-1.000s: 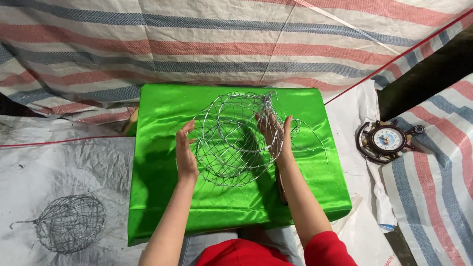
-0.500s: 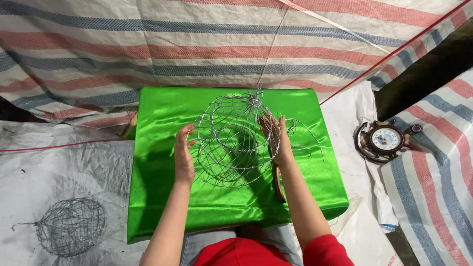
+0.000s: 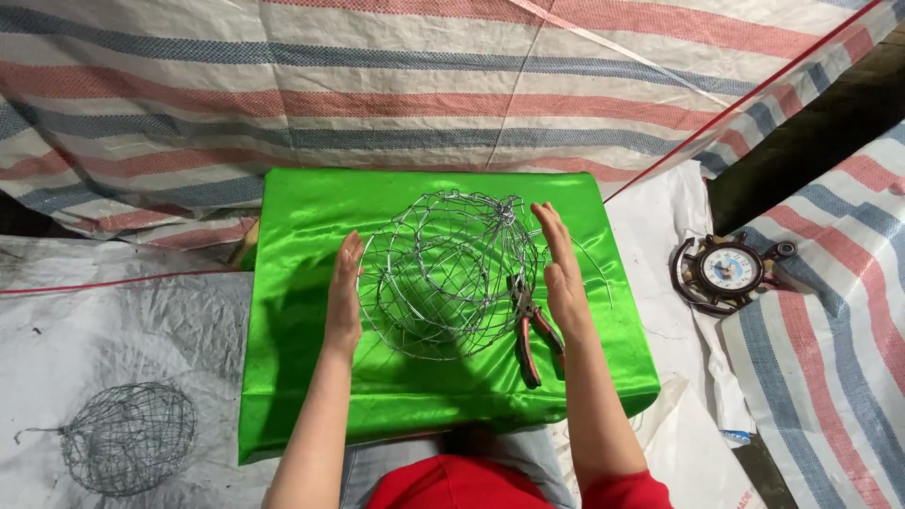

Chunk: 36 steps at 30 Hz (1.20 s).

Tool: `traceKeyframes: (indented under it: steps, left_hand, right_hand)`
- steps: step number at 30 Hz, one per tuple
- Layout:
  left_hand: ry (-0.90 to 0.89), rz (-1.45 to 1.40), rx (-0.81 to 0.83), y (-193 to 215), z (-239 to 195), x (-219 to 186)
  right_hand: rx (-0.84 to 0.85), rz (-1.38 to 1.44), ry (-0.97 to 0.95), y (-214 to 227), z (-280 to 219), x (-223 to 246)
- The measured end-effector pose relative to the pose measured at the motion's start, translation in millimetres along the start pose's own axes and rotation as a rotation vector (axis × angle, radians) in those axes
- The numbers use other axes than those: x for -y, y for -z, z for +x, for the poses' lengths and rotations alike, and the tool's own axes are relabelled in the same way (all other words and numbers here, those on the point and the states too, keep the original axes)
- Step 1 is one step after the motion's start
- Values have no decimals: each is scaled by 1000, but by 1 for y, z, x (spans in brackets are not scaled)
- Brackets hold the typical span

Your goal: The person is shaping a wire mesh into a cone-like structure by bending the wires and using pliers to cut and secure them.

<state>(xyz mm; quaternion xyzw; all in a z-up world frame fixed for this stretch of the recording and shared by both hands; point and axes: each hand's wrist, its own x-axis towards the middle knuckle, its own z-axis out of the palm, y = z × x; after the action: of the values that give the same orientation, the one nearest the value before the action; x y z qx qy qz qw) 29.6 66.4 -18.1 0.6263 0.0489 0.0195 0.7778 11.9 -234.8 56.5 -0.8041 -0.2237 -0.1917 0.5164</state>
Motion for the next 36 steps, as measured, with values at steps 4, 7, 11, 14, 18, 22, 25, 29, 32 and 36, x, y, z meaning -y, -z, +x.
traceKeyframes:
  steps: [4, 7, 11, 14, 18, 22, 25, 29, 32, 36]
  left_hand:
    - [-82, -11, 73, 5, -5, 17]
    - [-139, -42, 122, 7, -1, 35]
    - [-122, -72, 124, 7, 6, 37]
    - [-72, -124, 86, 10, 16, 54]
    - [-43, -153, 66, 12, 20, 57]
    - [-34, -126, 12, 7, 15, 52]
    - [-37, -128, 17, 8, 10, 48]
    - [-84, -117, -9, 5, 7, 45]
    - [-103, -125, -20, 6, 8, 51]
    - [-105, -121, 3, 8, 11, 55]
  right_hand:
    - [54, -58, 28, -10, -9, -2]
    - [90, -138, 9, -18, -11, 7]
    - [93, -112, -6, -24, -7, 3]
    - [102, -121, -45, -25, 3, 7]
    - [108, -109, -54, -26, 19, -4]
    - [102, -56, -76, -27, 21, -6]
    - [73, -58, -51, -29, 11, -9]
    - [-60, -102, -62, -26, -15, -12]
    - [-182, -73, -135, -24, -36, -13]
    - [-231, 144, -586, -20, -68, -11]
